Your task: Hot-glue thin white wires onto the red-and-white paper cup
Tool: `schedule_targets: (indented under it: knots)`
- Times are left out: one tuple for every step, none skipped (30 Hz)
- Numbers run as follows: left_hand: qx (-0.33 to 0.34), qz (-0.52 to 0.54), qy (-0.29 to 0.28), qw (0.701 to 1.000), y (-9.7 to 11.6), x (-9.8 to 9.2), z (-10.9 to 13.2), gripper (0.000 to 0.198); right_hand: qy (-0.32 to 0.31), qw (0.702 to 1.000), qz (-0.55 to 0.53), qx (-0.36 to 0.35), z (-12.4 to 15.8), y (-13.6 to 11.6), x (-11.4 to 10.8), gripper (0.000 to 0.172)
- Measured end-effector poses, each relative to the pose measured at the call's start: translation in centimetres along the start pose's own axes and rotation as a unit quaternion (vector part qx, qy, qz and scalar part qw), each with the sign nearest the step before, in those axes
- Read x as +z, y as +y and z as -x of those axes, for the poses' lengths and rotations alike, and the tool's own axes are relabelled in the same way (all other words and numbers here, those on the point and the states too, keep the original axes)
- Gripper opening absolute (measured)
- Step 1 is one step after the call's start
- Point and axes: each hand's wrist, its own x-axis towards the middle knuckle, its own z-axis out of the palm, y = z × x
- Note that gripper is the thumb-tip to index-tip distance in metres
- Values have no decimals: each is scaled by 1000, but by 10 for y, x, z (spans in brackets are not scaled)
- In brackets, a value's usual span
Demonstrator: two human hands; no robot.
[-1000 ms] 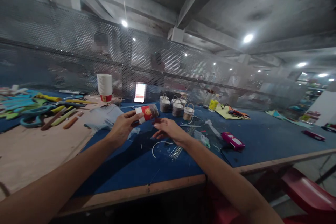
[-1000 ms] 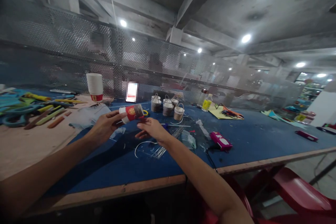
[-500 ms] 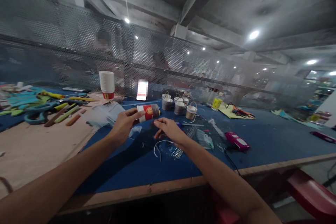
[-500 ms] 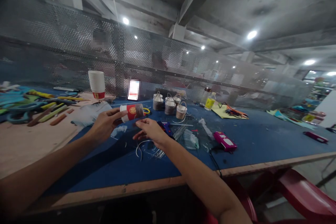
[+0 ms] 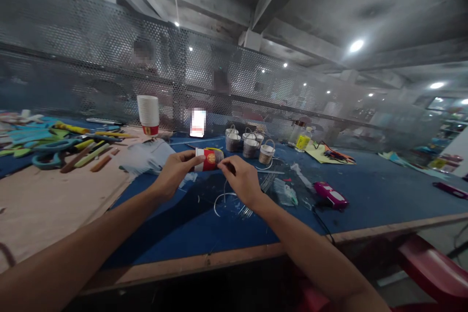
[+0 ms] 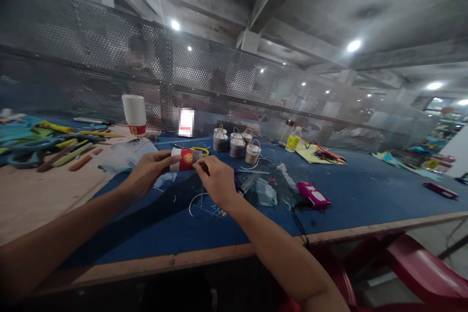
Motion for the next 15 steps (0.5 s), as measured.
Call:
schedule_targets:
  knots:
    - [-1,-5,-10,1000,1,1,1,26,9,1000,17,-22,0,0,-2,18]
    - [-3,-9,-22,1000,2,2,2,26,15,999,29,-38,0,0,-3,19]
    - [-5,-12,-32,999,3,2,3,26,21,998,35,-50,-1,-1,-5,19]
    - [-9,-14,-40,999,4,3,4,26,26,997,38,-60,-1,-1,-5,19]
    - [-14,-16,-45,999,4,3,5,25,30,997,37,-66,-2,0,-6,19]
    - [-18,-18,-48,998,5,4,5,24,33,996,32,-71,-3,0,-6,18]
    - [-22,-21,-51,998,5,4,5,21,36,996,23,-74,-3,1,-6,17]
    - [-25,-23,-53,998,5,4,5,19,38,996,12,-77,-4,2,-6,16]
    - [-29,-23,-55,998,5,5,5,17,38,996,1,-77,-5,3,-6,15]
    - [-33,-23,-59,997,6,5,5,16,38,996,-8,-75,-5,3,-6,15]
    - [-37,-21,-61,997,6,5,5,15,36,997,-17,-71,-6,4,-6,14]
    - [-40,-18,-64,997,5,5,5,15,34,997,-24,-66,-6,5,-6,14]
    - [-43,-15,-67,997,5,4,5,15,33,997,-30,-61,-6,6,-6,13]
    - [-45,-12,-69,997,5,4,5,16,34,997,-36,-56,-6,6,-6,12]
    - [-47,-11,-69,996,5,4,5,16,35,997,-42,-54,-7,6,-6,12]
